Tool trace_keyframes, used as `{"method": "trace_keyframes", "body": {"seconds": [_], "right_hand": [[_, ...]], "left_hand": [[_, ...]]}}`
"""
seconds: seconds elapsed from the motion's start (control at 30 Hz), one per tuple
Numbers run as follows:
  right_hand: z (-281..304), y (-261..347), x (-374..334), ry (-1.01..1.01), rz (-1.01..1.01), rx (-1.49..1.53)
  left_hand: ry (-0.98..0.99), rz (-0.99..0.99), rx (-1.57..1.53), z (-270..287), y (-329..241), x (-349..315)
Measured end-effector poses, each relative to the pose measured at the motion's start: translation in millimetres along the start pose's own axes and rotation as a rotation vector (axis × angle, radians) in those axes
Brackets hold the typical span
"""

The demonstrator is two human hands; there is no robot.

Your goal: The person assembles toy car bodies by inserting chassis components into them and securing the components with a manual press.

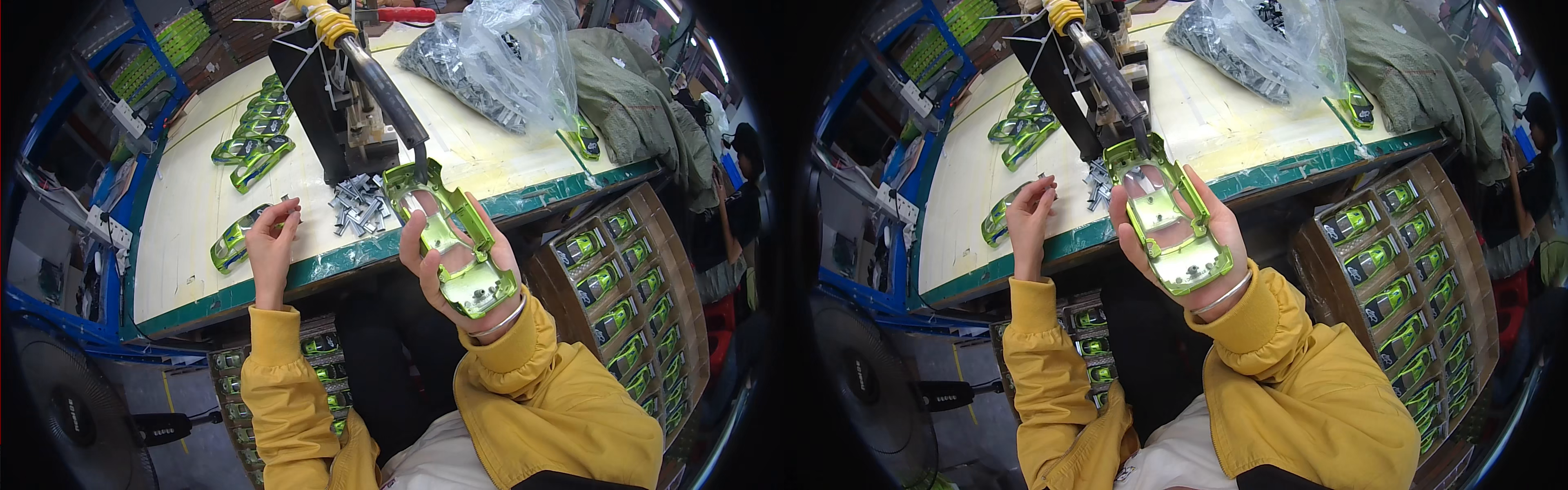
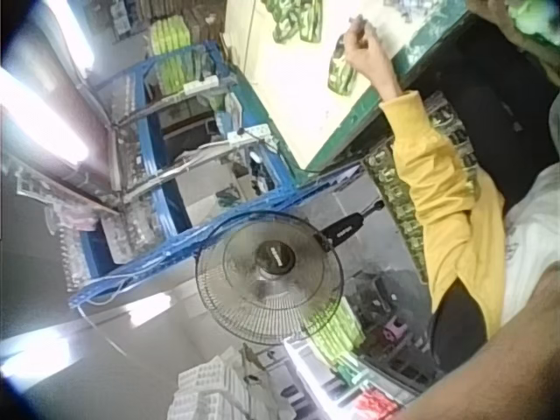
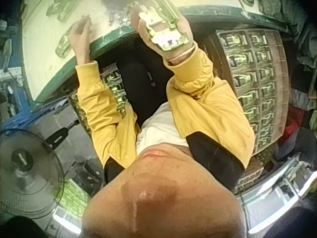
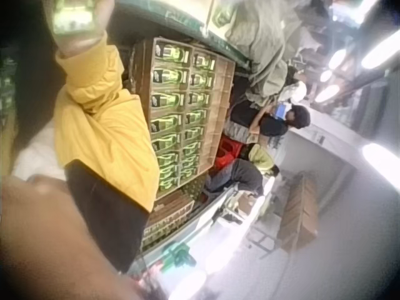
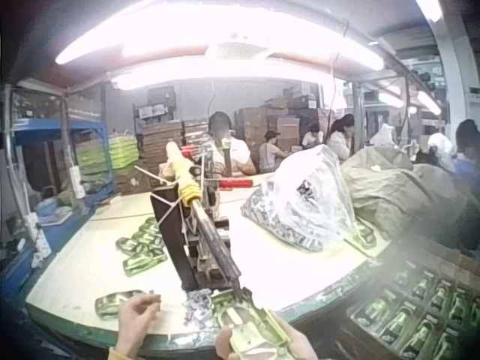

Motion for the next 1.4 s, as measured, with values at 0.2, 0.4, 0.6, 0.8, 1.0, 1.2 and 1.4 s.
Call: {"method": "trace_keyframes", "body": {"seconds": [0.2,0.4,0.6,0.8,1.0,1.2,1.4], "right_hand": [[-1.1,3.1,-1.4,0.012,0.011,-0.012],[1.5,0.0,0.9,0.013,-0.001,0.007],[0.4,0.5,0.0,0.008,-0.001,0.001],[-1.5,-0.4,1.1,0.031,-0.005,-0.004],[-3.4,-0.1,-0.1,0.038,-0.015,0.001],[-5.0,-1.0,-1.1,0.041,-0.028,0.034],[-4.6,-0.7,-1.9,0.04,-0.033,0.055]], "left_hand": [[0.009,0.018,-0.059,-1.6,-0.3,1.0],[-0.017,-0.019,-0.062,0.0,-0.7,1.8],[-0.021,-0.044,-0.142,-2.1,-7.4,1.5],[0.012,-0.003,-0.143,-3.3,-1.9,1.7],[0.031,-0.03,-0.161,-3.4,-0.2,2.8],[0.031,-0.017,-0.161,-4.2,-0.5,2.2],[0.032,-0.02,-0.141,-3.7,-0.3,2.2]]}}
Point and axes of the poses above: each hand's wrist, its own x-axis towards the middle knuckle, its own z-axis out of the back of the hand, y = z × x, the point moved 9 cm from there along x, towards the middle knuckle, and after that the axes turned 15 degrees about -x, right-handed, at the moved point
